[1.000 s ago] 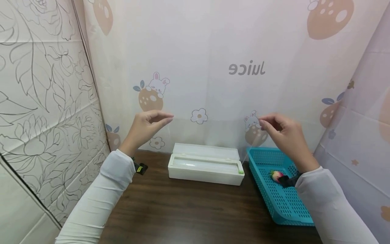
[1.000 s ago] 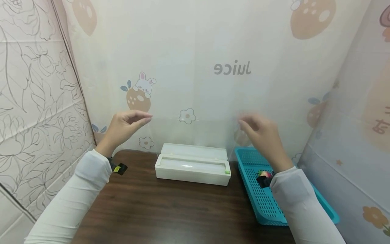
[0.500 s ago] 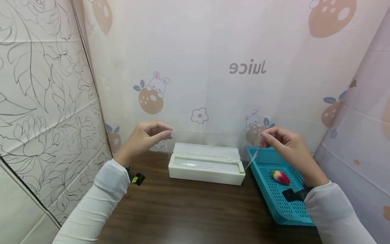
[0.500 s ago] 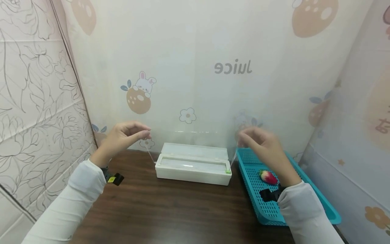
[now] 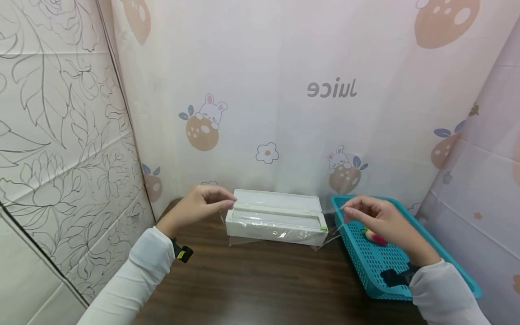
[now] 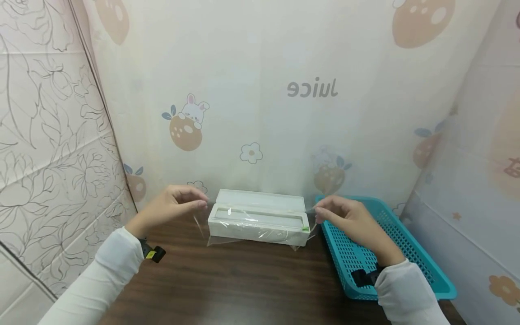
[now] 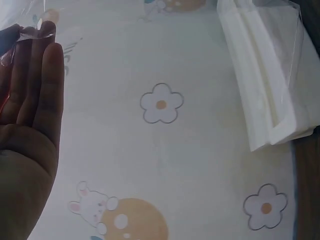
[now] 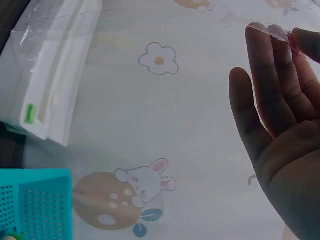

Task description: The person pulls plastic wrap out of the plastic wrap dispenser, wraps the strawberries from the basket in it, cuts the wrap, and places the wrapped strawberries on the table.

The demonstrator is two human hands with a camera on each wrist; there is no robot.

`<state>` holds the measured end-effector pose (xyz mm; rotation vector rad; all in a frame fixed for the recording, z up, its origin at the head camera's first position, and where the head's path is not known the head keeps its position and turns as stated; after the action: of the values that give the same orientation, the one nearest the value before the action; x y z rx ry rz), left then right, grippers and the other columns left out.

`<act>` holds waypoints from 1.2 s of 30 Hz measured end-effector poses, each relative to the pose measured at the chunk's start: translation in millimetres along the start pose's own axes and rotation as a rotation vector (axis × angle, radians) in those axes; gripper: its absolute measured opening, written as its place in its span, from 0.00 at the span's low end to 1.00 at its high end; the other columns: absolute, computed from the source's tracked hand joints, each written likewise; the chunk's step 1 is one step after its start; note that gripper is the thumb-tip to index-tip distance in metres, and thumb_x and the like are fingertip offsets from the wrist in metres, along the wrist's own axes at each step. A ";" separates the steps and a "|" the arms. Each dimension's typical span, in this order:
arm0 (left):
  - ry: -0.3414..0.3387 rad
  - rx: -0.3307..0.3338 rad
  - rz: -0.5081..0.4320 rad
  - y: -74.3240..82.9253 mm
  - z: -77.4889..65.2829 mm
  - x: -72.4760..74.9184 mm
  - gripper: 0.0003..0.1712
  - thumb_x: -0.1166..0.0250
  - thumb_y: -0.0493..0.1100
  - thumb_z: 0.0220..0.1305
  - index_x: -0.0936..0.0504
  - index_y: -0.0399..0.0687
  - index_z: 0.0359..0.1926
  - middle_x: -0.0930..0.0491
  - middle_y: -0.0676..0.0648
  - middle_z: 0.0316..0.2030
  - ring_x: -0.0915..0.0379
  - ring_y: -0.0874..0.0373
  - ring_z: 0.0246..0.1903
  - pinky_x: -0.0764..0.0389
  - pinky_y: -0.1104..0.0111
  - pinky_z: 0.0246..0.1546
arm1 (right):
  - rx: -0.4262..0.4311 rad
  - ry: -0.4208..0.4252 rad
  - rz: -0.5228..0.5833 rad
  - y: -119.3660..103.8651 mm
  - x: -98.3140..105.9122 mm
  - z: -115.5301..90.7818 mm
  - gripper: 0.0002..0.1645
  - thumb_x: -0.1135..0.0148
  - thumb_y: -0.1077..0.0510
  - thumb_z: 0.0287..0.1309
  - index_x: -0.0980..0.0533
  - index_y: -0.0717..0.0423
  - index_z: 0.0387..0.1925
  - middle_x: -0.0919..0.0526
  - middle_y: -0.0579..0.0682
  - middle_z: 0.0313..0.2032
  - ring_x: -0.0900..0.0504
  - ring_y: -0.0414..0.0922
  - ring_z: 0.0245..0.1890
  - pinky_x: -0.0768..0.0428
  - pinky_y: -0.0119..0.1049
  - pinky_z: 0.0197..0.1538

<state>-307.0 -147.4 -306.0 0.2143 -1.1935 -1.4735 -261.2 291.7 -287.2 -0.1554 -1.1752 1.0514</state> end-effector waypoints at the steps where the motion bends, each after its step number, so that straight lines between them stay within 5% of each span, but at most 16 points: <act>1: -0.014 0.004 -0.001 -3.9 -1.5 -2.7 0.07 0.34 0.39 0.69 0.13 0.48 0.46 0.14 0.48 0.40 0.16 0.50 0.41 0.16 0.62 0.43 | -0.010 -0.011 0.010 2.3 -2.7 -2.1 0.07 0.42 0.63 0.71 0.21 0.54 0.46 0.15 0.48 0.34 0.23 0.42 0.20 0.23 0.33 0.21; 4: -0.042 0.020 -0.015 -13.3 -6.2 -8.7 0.07 0.34 0.39 0.69 0.13 0.50 0.46 0.14 0.48 0.40 0.16 0.47 0.41 0.15 0.60 0.43 | -0.030 -0.042 0.046 8.9 -10.5 -7.3 0.06 0.42 0.62 0.71 0.20 0.53 0.45 0.15 0.48 0.34 0.26 0.44 0.18 0.26 0.36 0.18; 12: -0.076 0.058 -0.012 -32.7 -17.1 -19.0 0.07 0.33 0.43 0.69 0.13 0.53 0.46 0.13 0.50 0.39 0.16 0.47 0.40 0.15 0.59 0.41 | -0.066 -0.109 0.120 28.2 -29.0 -21.7 0.07 0.41 0.61 0.70 0.18 0.52 0.44 0.14 0.49 0.38 0.16 0.46 0.37 0.16 0.36 0.39; 17: -0.190 0.116 0.083 -57.9 -31.8 -41.7 0.06 0.33 0.48 0.68 0.12 0.58 0.44 0.13 0.56 0.39 0.17 0.57 0.39 0.17 0.65 0.42 | -0.108 -0.259 0.075 42.3 -55.0 -34.4 0.05 0.37 0.54 0.69 0.17 0.46 0.43 0.14 0.46 0.39 0.19 0.43 0.37 0.18 0.36 0.38; 23: -0.336 0.139 0.056 -81.1 -51.5 -70.8 0.07 0.33 0.46 0.68 0.12 0.52 0.42 0.13 0.55 0.35 0.17 0.57 0.36 0.17 0.67 0.42 | -0.114 -0.413 0.105 59.0 -78.1 -48.2 0.05 0.37 0.53 0.69 0.16 0.43 0.41 0.14 0.41 0.38 0.19 0.41 0.37 0.19 0.35 0.40; 31: -0.455 0.108 0.021 -92.6 -72.3 -88.1 0.08 0.32 0.45 0.67 0.12 0.46 0.40 0.13 0.55 0.33 0.18 0.66 0.33 0.18 0.70 0.43 | -0.099 -0.570 0.205 74.7 -94.9 -63.8 0.06 0.38 0.55 0.69 0.16 0.47 0.40 0.13 0.47 0.37 0.20 0.37 0.33 0.19 0.35 0.35; 36: -0.538 0.162 0.027 -97.1 -76.8 -95.9 0.03 0.30 0.43 0.64 0.11 0.51 0.38 0.14 0.61 0.31 0.19 0.70 0.31 0.18 0.72 0.37 | -0.090 -0.633 0.236 76.2 -104.1 -69.8 0.05 0.36 0.58 0.66 0.16 0.51 0.38 0.14 0.43 0.35 0.20 0.35 0.34 0.19 0.34 0.36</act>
<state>-284.3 -128.2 -459.8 -0.0995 -1.7418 -1.4553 -249.3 284.4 -433.2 -0.0276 -1.8093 1.3039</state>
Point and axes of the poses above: each hand's wrist, its own z-axis towards the middle knuckle, its own x-axis out of the back of the hand, y = z × x, the point moved 2 cm from there along z, towards the middle knuckle
